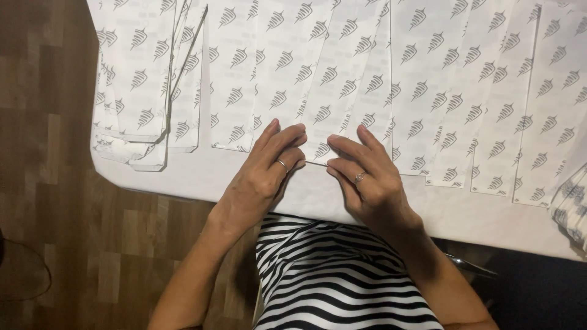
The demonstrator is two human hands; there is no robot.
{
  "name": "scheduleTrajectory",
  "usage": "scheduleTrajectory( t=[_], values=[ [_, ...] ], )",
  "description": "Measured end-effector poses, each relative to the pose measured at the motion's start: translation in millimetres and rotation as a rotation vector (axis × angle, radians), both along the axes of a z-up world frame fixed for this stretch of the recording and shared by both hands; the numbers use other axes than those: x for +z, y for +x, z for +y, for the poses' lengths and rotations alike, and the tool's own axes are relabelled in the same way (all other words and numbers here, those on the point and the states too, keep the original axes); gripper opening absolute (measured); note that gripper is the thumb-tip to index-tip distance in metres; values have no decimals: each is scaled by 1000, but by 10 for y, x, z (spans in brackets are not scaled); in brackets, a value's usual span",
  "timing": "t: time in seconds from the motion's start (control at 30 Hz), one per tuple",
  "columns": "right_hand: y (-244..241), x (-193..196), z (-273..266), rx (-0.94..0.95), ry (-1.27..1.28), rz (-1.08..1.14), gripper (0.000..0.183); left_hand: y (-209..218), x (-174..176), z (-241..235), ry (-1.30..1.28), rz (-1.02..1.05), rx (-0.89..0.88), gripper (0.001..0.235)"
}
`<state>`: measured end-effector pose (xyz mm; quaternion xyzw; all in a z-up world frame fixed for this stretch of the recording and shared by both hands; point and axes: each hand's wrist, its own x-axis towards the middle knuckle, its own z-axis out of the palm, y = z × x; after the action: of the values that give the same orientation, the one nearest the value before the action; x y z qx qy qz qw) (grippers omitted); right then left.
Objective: Laying out paper wrappers, applying glue to the edges, and folding them to assemble bags.
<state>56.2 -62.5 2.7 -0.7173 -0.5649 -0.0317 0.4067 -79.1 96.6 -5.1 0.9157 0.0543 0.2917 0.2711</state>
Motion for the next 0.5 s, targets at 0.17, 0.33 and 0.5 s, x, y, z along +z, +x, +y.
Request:
scheduleTrajectory(
  t=[0.17, 0.33, 0.5],
  values=[
    [-30, 41, 29, -33, -5, 65, 9, 37, -15, -18, -5, 36, 13, 13],
    [-48, 56, 73, -73, 23, 194, 12, 71, 2, -36, -108, 92, 30, 23],
    [-42, 61, 95, -90, 19, 254, 10, 101, 35, -59, -197, 77, 55, 20]
  ],
)
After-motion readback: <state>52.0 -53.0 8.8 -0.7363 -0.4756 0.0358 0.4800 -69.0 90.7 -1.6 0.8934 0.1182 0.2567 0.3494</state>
